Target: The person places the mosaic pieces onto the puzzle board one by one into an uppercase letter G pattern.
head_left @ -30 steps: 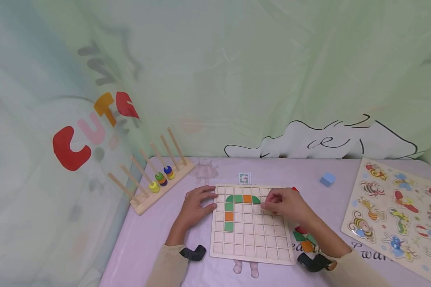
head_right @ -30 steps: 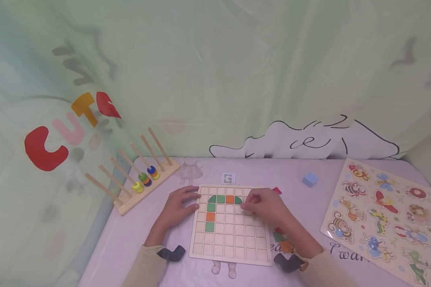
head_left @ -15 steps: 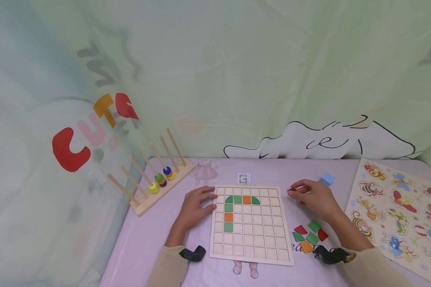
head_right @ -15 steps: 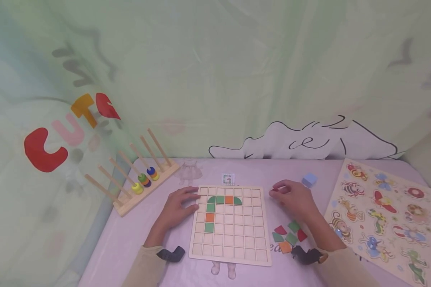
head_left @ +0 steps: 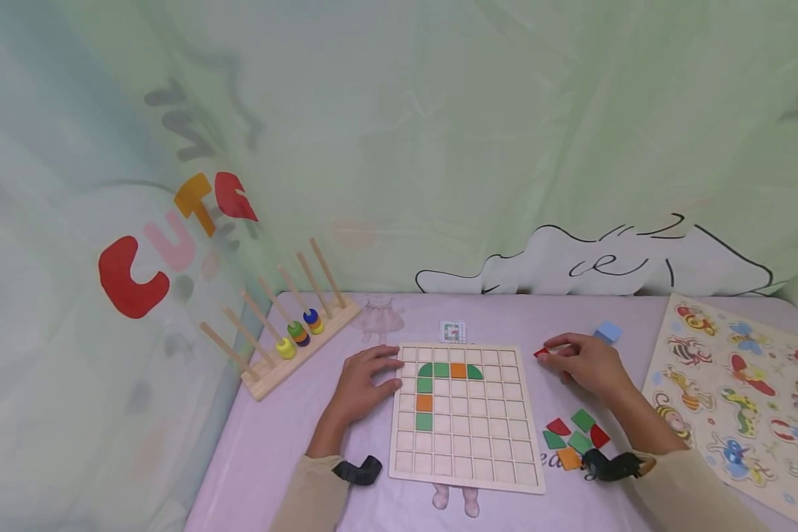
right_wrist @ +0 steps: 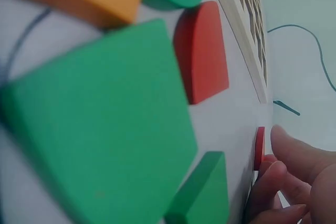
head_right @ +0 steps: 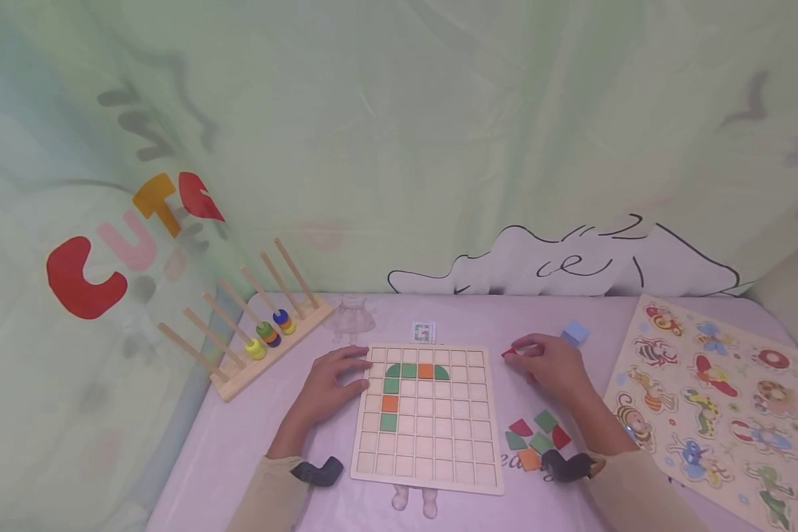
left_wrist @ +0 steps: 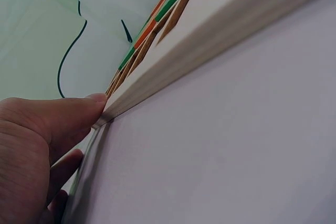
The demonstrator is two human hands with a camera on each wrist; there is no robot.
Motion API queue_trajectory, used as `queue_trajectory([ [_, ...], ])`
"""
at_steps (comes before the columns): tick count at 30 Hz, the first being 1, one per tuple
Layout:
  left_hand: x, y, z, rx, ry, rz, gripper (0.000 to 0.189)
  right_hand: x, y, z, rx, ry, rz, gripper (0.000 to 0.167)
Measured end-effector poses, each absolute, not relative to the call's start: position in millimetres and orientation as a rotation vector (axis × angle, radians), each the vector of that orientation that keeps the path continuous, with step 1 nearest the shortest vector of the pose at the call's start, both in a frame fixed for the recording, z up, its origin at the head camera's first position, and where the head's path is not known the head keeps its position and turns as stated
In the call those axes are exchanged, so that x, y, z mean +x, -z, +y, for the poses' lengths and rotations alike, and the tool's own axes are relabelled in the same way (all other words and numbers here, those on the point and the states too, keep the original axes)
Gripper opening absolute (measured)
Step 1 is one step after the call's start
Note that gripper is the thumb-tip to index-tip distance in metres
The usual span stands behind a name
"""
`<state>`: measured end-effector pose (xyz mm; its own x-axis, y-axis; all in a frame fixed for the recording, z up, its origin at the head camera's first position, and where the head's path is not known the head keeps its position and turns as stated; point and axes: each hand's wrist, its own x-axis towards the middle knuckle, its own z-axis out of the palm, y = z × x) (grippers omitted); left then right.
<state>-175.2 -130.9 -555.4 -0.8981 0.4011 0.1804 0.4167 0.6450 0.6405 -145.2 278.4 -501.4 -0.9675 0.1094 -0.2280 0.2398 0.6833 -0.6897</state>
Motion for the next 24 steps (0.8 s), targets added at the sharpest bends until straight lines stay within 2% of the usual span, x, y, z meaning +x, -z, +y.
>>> queue_trajectory([
  [8, -175.1, 555.4, -130.8, -0.707, 1.104, -2.831, 0.031, -147.9, 503.0, 277.6, 0.311, 1.157, 2.729, 0.041],
  [24, -174.5, 554.6, -130.9, -0.711, 1.087, -2.829, 0.032, -148.8, 504.1, 278.3, 0.311, 1.163, 2.744, 0.038],
])
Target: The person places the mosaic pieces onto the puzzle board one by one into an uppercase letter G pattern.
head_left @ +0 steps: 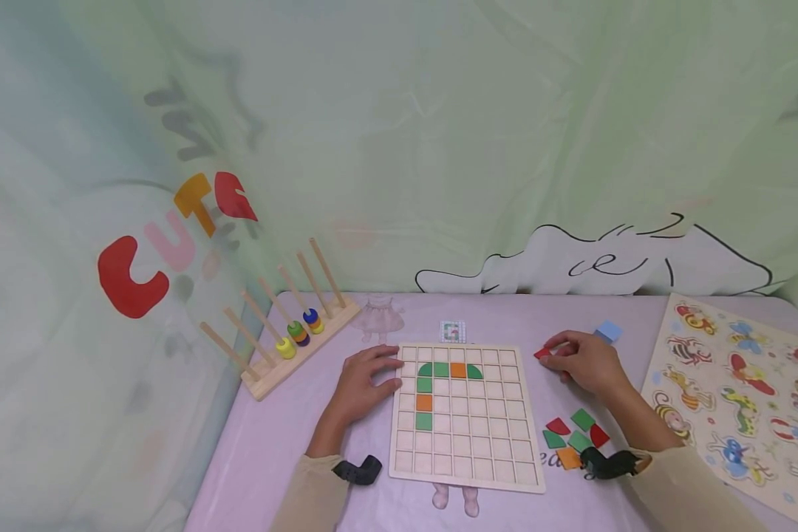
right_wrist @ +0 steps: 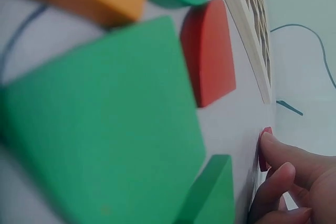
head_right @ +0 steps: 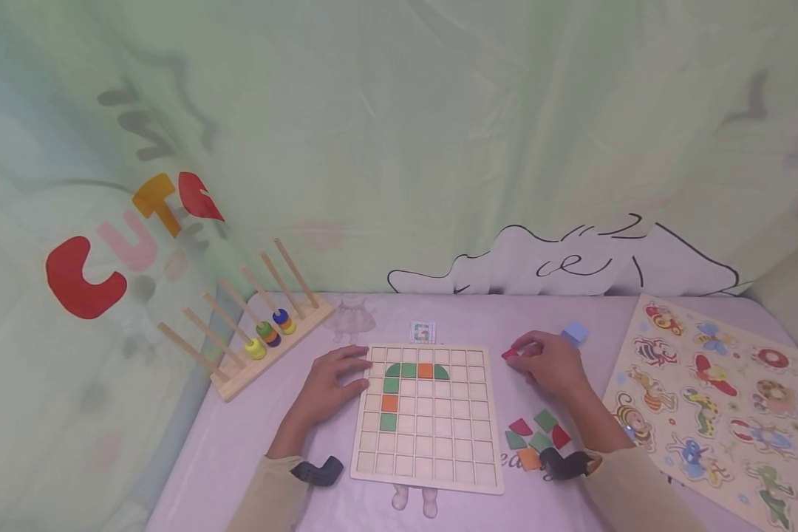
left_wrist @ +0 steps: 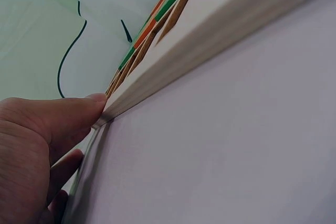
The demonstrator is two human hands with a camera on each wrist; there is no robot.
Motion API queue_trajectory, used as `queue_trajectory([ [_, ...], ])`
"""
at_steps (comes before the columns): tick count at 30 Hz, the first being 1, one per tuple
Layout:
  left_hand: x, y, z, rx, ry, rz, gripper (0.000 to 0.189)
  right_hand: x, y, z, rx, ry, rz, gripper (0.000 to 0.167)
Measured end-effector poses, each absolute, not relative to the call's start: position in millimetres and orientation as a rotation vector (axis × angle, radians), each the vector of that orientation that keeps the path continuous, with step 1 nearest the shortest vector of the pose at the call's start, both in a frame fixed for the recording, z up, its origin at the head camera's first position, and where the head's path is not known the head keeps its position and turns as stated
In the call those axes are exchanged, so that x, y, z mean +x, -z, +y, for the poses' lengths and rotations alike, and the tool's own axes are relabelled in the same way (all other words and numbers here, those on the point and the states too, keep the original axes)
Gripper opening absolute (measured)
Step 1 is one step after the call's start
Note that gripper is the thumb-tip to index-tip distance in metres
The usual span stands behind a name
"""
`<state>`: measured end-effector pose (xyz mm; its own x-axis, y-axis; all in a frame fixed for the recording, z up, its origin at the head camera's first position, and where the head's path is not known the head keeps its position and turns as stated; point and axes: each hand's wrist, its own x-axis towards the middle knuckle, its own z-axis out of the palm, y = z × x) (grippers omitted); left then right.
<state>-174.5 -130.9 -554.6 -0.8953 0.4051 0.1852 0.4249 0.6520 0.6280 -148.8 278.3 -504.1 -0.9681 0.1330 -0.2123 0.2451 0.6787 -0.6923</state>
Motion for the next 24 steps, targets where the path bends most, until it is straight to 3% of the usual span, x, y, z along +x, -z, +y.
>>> queue_trajectory([
  [9, -174.8, 555.5, -130.6, -0.698, 1.094, -2.837, 0.032, -148.2, 506.6, 279.4, 0.305, 1.199, 2.744, 0.032],
  [24, -175.8, 557.7, -131.1, -0.705, 1.093, -2.827, 0.031, -146.9, 506.6, 273.3, 0.240, 1.324, 2.645, 0.040],
])
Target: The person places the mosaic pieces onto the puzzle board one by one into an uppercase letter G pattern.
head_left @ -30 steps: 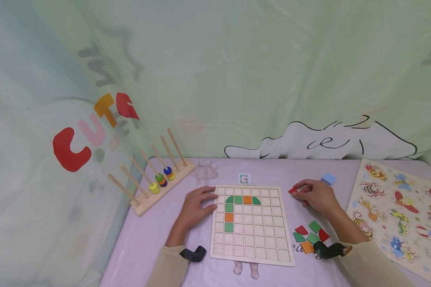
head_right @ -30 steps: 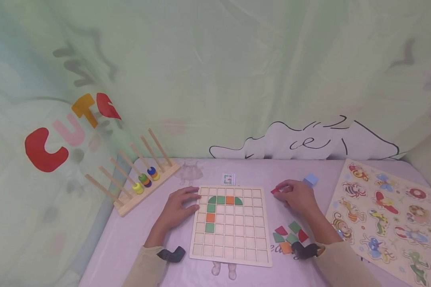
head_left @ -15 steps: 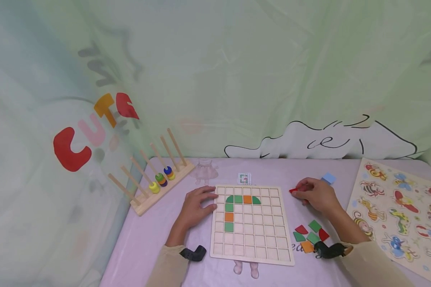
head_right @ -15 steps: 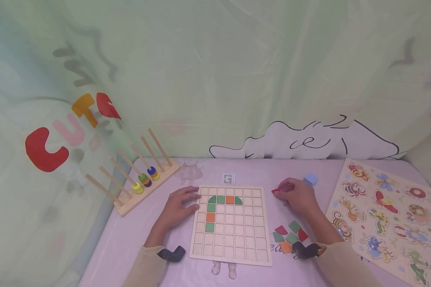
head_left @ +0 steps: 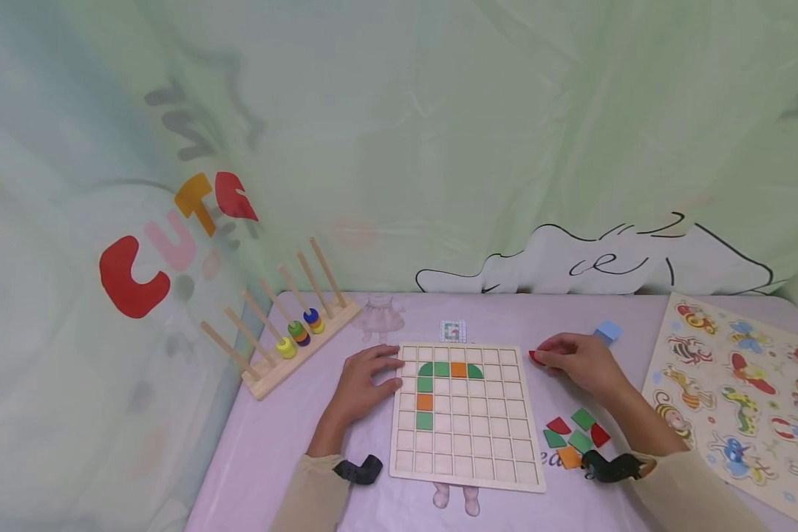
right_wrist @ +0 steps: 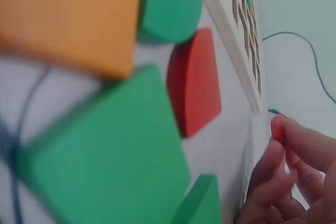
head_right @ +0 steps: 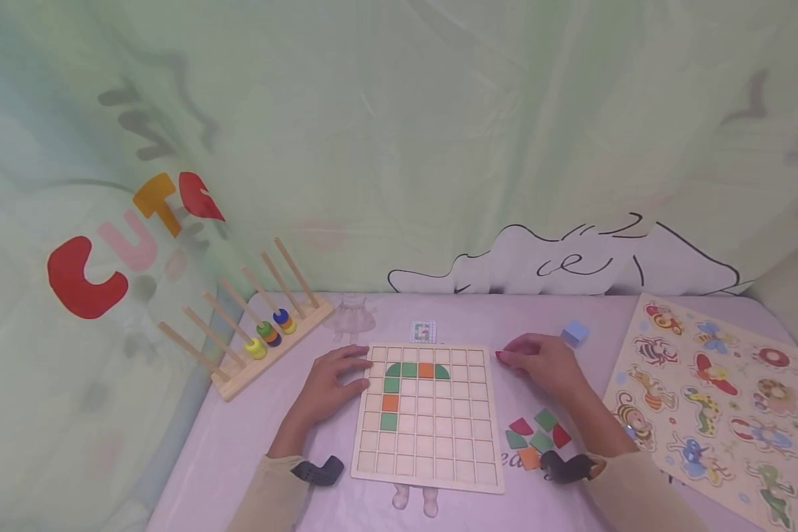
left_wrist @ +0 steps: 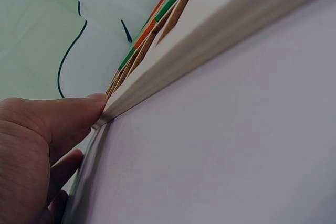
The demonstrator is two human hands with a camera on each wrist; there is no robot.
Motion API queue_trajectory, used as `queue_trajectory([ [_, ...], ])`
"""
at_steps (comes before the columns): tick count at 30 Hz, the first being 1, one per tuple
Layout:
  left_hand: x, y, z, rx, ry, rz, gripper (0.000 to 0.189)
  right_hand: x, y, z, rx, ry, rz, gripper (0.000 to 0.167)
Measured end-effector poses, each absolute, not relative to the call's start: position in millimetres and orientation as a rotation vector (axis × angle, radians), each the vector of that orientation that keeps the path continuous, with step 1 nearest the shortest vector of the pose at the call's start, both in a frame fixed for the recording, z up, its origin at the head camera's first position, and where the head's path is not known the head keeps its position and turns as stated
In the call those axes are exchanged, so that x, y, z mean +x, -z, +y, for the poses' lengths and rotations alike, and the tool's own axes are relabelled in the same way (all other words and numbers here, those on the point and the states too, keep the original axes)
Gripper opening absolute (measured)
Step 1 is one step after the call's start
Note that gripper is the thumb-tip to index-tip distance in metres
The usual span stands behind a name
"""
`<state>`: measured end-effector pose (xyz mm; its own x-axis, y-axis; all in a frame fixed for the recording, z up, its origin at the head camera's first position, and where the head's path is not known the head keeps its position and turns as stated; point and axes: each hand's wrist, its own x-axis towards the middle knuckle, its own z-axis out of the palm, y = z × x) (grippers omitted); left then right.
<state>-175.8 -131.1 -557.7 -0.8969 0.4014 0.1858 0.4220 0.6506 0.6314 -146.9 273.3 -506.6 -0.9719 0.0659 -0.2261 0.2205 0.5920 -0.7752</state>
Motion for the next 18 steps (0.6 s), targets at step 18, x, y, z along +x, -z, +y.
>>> queue_trajectory([
  [18, -176, 558, -130, -0.686, 1.105, -2.836, 0.031, -140, 484, 222, -0.024, 1.411, 2.370, 0.027],
])
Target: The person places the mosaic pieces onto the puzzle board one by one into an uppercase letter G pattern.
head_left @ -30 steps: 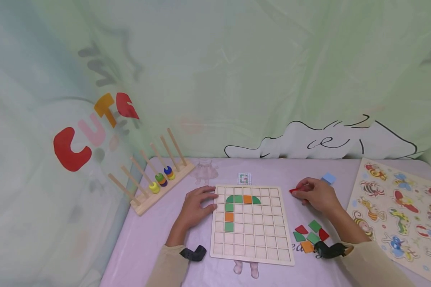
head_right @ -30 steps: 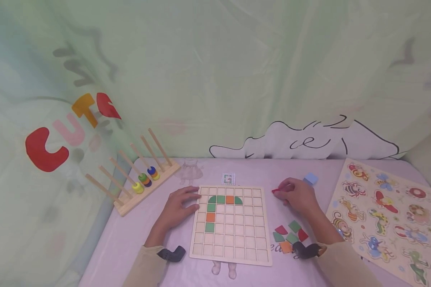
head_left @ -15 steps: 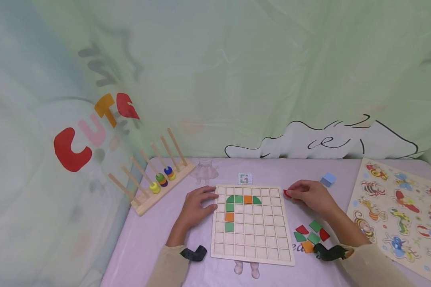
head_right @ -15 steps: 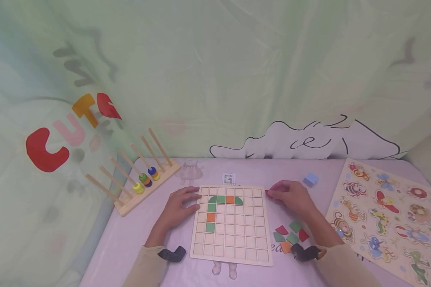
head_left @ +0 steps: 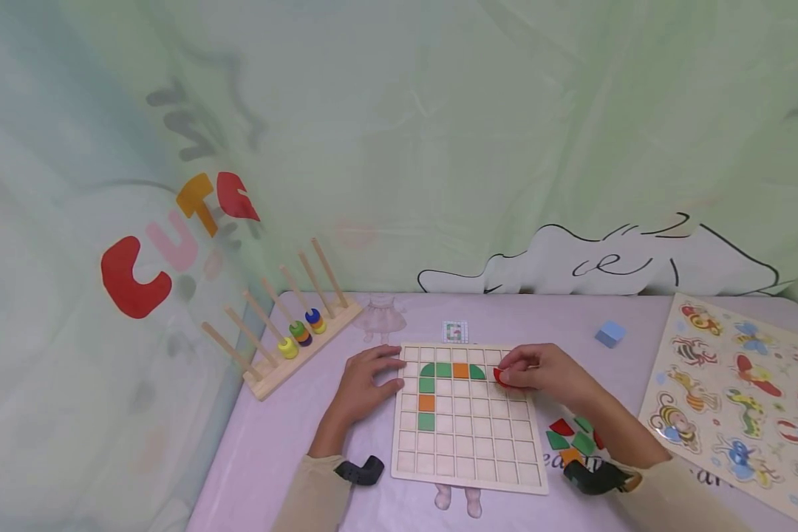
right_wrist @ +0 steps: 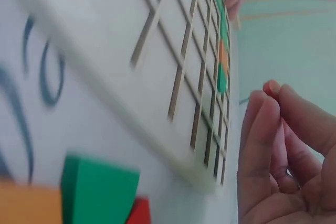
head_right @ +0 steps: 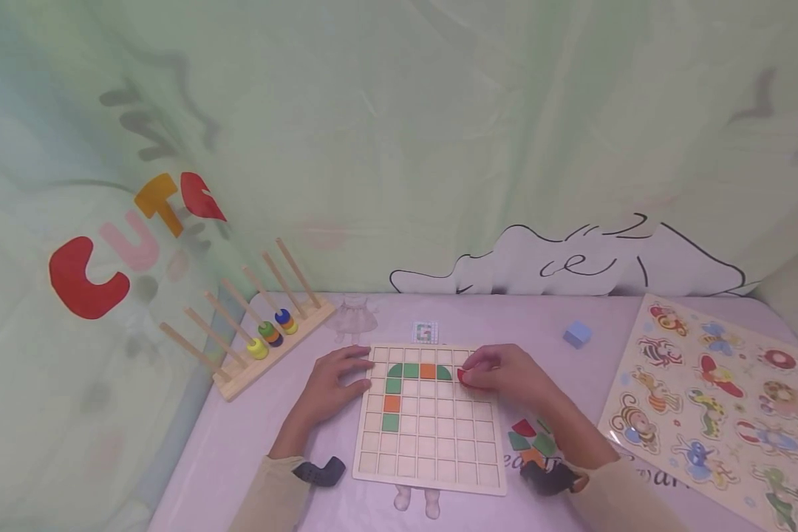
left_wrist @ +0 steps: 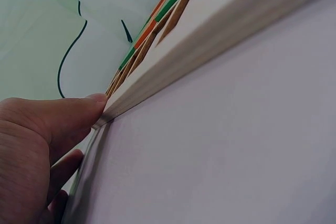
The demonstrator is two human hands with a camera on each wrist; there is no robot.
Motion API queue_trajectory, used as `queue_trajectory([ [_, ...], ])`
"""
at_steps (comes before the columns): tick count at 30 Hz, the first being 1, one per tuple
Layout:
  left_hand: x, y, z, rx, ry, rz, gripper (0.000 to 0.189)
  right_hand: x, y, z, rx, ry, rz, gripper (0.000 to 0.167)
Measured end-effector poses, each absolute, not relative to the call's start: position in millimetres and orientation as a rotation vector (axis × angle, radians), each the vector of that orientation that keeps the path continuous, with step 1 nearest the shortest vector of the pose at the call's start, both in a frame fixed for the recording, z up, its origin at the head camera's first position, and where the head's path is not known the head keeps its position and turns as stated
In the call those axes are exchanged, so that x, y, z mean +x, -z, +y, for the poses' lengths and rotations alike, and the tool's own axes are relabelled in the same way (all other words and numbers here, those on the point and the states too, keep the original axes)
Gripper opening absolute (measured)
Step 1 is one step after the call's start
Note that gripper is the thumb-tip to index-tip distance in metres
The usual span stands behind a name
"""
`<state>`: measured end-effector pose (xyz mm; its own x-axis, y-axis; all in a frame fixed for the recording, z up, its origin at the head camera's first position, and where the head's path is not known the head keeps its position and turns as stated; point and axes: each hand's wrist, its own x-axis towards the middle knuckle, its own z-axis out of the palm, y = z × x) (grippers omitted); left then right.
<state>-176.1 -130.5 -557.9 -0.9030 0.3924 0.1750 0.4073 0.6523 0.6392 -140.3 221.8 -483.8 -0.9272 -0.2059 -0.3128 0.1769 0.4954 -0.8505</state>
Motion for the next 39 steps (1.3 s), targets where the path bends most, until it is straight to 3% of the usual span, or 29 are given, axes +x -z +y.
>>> queue_trajectory([
  [22, -175, 555, -130, -0.689, 1.111, -2.832, 0.031, -125, 478, 138, -0.376, 1.328, 2.243, 0.008],
  [39, -177, 558, -131, -0.694, 1.106, -2.838, 0.031, -112, 491, 107, -0.373, 1.273, 2.278, 0.016],
])
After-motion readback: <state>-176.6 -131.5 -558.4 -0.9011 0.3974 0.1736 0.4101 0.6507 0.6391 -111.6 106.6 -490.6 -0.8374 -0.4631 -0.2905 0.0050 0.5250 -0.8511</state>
